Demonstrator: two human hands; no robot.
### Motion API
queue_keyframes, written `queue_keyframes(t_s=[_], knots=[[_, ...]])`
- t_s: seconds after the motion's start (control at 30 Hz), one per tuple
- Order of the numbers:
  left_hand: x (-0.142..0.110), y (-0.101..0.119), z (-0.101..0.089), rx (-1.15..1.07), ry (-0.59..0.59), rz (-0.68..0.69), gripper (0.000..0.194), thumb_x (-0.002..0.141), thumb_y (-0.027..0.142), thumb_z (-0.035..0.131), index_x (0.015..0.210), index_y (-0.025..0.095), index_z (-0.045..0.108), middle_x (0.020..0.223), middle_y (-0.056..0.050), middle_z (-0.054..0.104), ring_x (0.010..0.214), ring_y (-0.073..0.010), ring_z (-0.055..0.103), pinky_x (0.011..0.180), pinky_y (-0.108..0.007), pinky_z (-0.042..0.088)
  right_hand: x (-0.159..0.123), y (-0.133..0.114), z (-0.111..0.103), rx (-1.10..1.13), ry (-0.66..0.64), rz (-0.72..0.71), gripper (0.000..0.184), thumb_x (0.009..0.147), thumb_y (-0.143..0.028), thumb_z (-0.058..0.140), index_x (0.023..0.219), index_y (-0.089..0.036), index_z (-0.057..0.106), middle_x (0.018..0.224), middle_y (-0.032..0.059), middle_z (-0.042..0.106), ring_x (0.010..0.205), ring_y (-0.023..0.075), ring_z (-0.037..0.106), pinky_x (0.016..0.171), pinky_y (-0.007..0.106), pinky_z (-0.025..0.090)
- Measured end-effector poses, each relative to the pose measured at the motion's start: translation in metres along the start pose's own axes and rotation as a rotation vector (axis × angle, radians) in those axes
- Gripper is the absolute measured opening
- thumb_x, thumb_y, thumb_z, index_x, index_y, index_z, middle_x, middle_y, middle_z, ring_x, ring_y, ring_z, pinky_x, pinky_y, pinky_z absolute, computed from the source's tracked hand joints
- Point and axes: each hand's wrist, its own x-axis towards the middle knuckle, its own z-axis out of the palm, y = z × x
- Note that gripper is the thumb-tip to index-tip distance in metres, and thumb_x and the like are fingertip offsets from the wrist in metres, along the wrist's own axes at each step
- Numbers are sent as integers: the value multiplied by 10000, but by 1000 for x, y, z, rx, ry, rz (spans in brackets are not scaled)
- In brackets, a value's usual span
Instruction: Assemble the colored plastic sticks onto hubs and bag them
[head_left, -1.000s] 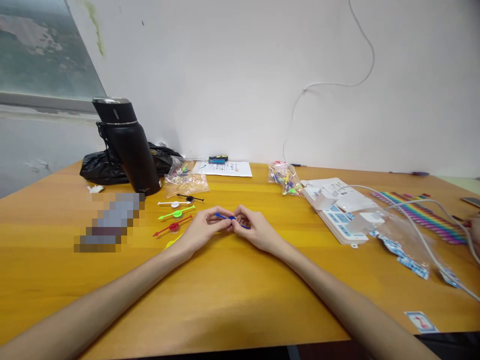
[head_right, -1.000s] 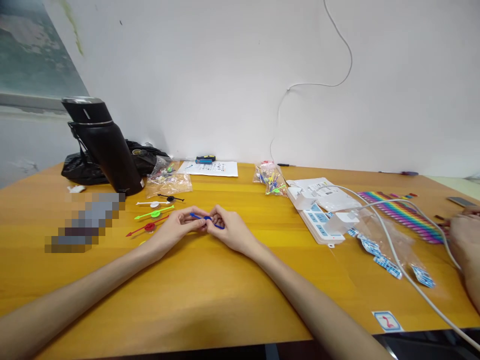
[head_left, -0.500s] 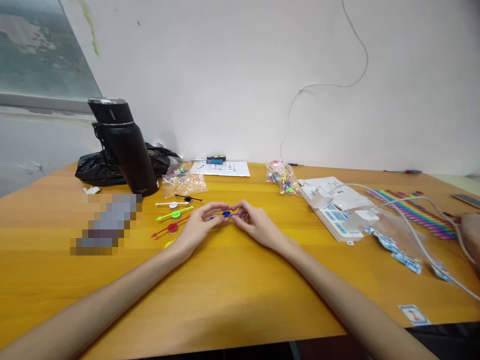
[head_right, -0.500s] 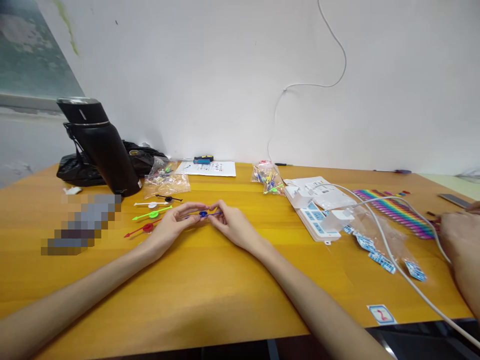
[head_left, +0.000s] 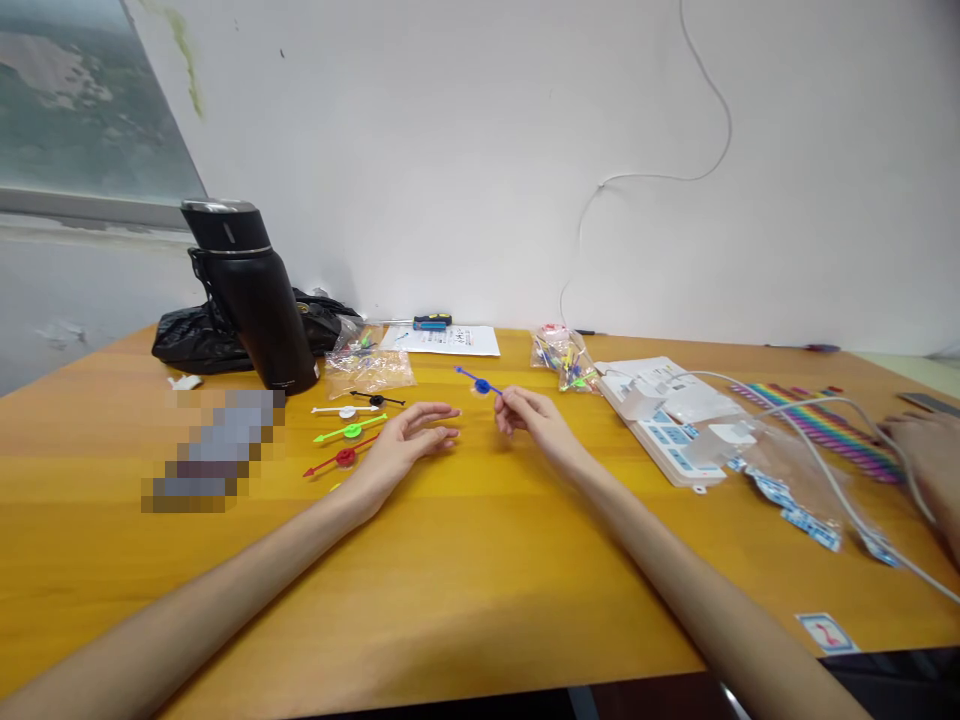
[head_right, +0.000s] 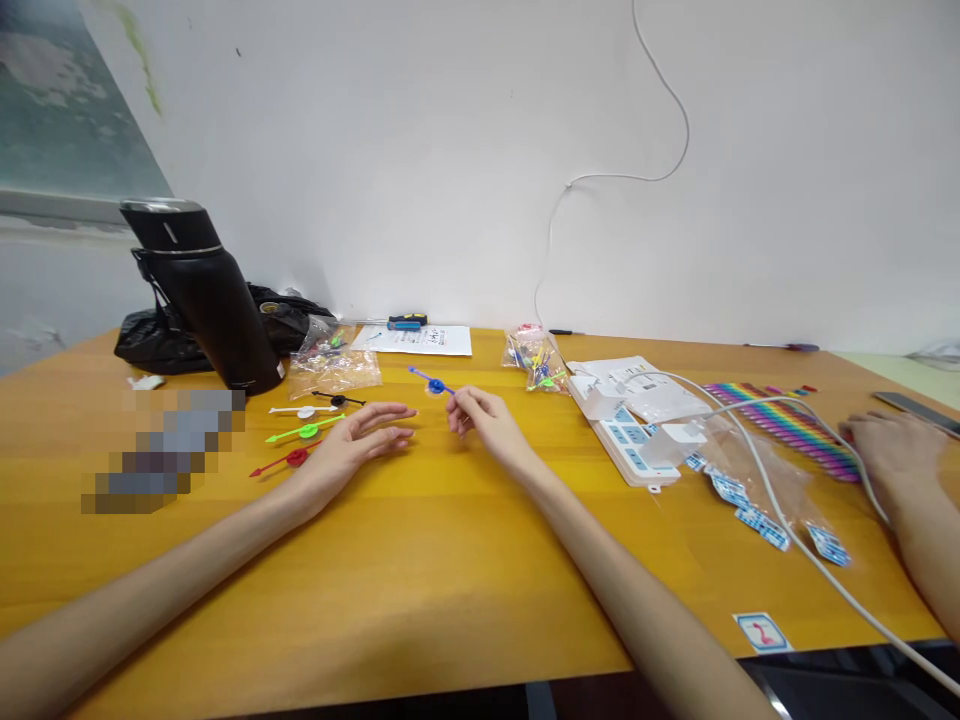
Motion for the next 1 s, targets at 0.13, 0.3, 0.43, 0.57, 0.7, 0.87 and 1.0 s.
queue_keyframes(t_s=[0.13,0.3,0.43,0.57,0.7,0.87,1.0], knots=[[1,-3,0,18,5,-16,349,831,335,754,1113,171,629,1224,-123,701,979,-211,702,908,-381,567,7,6,-14,201,165,65,346,870,-524,620,800,-187,592,671,0,583,604,127,509,600,257,409],[2,-2,0,42,-1,-14,286,817,321,744,1031,163,638,1066,-90,723,863,-176,687,818,-329,564,5,4,-16,308,260,128,292,827,-470,656,804,-182,607,671,-4,560,605,123,493,589,246,401],[3,-3,-1,91,-50,-9,193,840,274,683,986,156,636,976,-69,717,808,-159,675,785,-304,543,4,2,-14,334,259,142,301,812,-473,674,809,-176,624,671,-6,564,614,115,488,594,233,402],[-2,-1,3,247,-157,60,105,907,225,575,966,152,624,887,-54,701,809,-162,668,788,-295,517,4,4,-14,363,235,139,299,820,-470,680,812,-173,642,668,-10,571,621,107,488,595,223,389],[-16,7,11,562,-302,184,173,974,188,467,975,175,640,904,-35,712,853,-161,665,825,-287,491,6,9,-12,315,216,149,329,817,-498,675,820,-169,671,696,-1,586,624,110,500,605,237,392],[-25,13,17,885,-499,388,248,959,92,447,996,199,668,960,-11,713,902,-152,645,870,-271,458,0,9,7,150,58,126,371,850,-525,639,894,-161,697,776,14,607,646,115,517,627,255,404],[-26,8,17,963,-566,477,250,939,61,466,1001,201,664,967,-13,716,922,-156,639,878,-262,453,-13,0,31,33,-215,92,353,918,-496,604,949,-161,712,806,16,620,724,133,547,726,274,436]])
